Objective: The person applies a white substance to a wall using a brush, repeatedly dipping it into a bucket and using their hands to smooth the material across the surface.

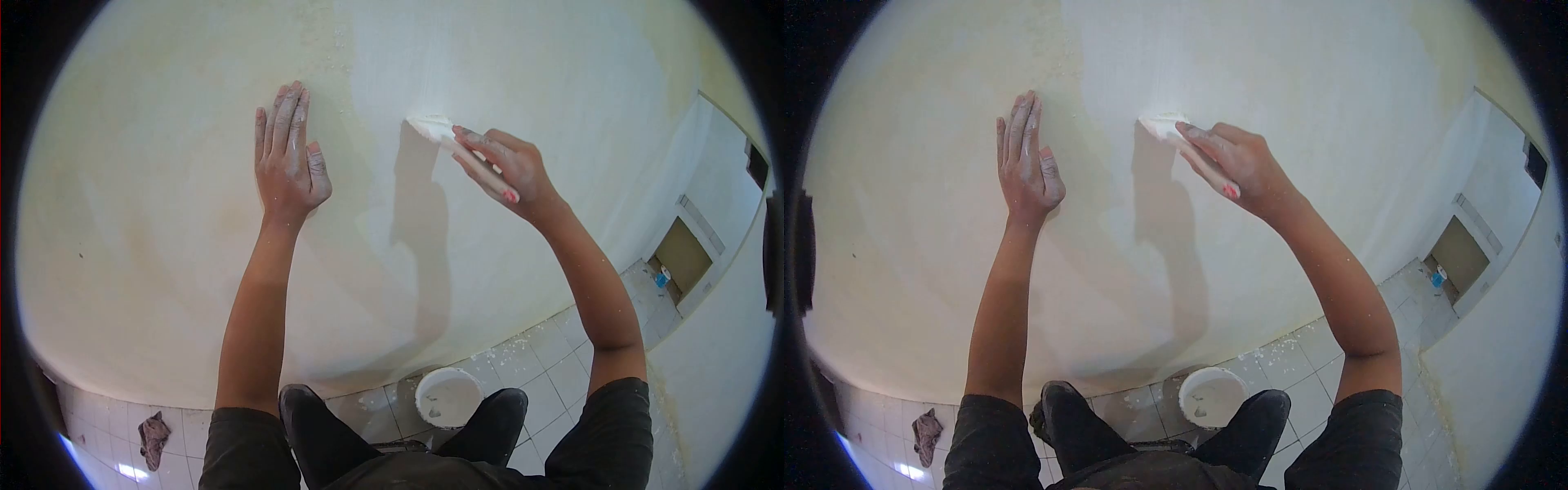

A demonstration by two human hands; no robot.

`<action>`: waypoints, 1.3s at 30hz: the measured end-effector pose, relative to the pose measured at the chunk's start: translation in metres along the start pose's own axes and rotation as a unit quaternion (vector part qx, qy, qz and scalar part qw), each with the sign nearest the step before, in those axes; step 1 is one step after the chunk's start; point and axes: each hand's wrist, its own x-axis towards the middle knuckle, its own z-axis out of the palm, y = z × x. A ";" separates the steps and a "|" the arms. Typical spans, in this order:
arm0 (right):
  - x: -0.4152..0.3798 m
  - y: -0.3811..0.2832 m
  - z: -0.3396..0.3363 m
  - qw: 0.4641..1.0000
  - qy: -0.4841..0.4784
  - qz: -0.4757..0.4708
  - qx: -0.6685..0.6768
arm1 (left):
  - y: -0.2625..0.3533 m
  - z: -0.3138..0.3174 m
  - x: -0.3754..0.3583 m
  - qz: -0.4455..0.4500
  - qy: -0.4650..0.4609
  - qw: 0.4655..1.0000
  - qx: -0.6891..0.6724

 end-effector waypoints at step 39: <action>0.185 0.067 -0.082 0.957 -0.212 -0.195 -0.027 | -0.040 0.014 0.126 0.051 0.157 0.969 -0.184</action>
